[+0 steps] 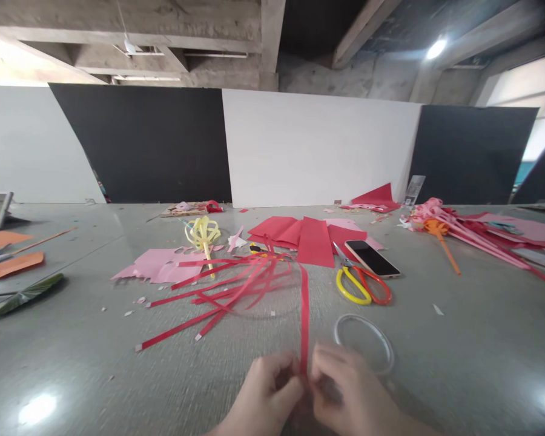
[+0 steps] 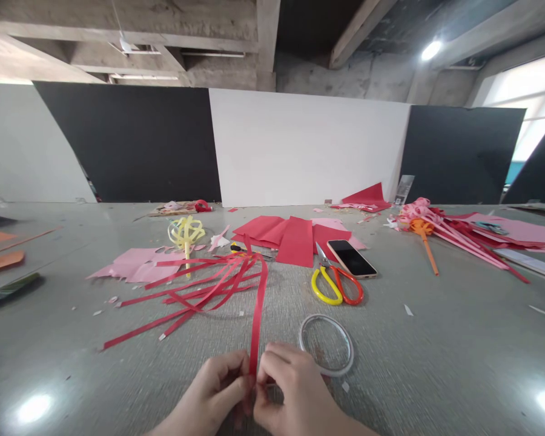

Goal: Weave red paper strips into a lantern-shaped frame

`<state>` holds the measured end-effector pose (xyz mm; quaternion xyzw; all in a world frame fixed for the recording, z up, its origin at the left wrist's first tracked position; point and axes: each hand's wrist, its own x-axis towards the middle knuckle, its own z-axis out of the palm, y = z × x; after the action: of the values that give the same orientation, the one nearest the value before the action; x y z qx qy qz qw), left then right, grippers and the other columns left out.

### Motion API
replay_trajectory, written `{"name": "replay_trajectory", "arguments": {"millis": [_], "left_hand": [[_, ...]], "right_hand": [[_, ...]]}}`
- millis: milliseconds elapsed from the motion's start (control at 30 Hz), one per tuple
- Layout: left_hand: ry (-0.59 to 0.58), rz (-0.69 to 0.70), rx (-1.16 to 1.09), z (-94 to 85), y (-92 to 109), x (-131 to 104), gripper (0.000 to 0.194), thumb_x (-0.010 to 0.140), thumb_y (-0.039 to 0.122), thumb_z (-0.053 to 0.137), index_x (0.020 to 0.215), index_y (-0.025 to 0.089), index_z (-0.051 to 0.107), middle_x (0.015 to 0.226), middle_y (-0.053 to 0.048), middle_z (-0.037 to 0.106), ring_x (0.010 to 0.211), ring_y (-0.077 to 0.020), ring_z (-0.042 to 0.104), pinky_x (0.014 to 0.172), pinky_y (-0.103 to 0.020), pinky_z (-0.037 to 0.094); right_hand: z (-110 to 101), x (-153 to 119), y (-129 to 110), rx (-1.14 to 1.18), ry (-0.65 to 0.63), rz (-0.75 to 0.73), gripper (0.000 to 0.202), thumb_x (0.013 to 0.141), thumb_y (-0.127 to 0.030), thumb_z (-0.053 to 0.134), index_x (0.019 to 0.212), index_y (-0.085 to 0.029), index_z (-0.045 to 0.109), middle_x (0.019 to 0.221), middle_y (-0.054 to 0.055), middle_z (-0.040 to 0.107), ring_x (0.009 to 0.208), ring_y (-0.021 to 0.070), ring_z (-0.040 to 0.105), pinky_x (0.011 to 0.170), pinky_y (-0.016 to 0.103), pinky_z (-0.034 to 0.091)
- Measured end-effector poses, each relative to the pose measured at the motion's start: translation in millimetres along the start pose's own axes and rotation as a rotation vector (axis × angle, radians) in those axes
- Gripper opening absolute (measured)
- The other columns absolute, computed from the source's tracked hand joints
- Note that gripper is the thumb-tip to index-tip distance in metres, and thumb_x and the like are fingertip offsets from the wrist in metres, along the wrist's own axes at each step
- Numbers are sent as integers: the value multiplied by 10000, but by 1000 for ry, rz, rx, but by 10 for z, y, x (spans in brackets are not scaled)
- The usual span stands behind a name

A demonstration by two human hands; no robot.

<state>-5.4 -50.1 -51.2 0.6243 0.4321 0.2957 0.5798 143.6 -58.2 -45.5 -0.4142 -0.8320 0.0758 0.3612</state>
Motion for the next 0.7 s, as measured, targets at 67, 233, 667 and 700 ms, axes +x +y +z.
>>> {"name": "replay_trajectory", "arguments": {"millis": [67, 233, 667, 700], "left_hand": [[-56, -40, -173, 11, 31, 7, 121, 687, 222, 449, 600, 141, 476, 501, 30, 452, 441, -71, 416, 425, -182, 326], [-99, -183, -440, 37, 41, 23, 167, 656, 261, 509, 553, 142, 455, 431, 44, 424, 368, -42, 351, 361, -160, 240], [290, -39, 51, -1114, 547, 331, 158, 663, 275, 579, 615, 124, 584, 579, -30, 617, 535, -120, 578, 545, -226, 454], [261, -76, 89, -1250, 584, 328, 158, 652, 273, 591, 601, 123, 590, 581, -36, 625, 547, -124, 587, 547, -221, 456]], "right_hand": [[-8, -14, 6, -81, 132, -171, 176, 594, -18, 419, 549, -187, 402, 525, -19, 488, 492, 104, 457, 451, 206, 343], [-176, -76, -25, -330, 216, -603, 205, 714, -3, 428, 654, -185, 500, 505, -22, 522, 486, 119, 454, 520, 255, 384], [-144, -19, 108, -73, 101, -359, 164, 740, -15, 411, 752, -157, 492, 621, 22, 539, 582, 121, 497, 529, 230, 412], [-142, -18, 106, -70, 102, -359, 165, 739, -16, 408, 750, -158, 493, 618, 21, 539, 582, 122, 498, 531, 231, 415]]}}
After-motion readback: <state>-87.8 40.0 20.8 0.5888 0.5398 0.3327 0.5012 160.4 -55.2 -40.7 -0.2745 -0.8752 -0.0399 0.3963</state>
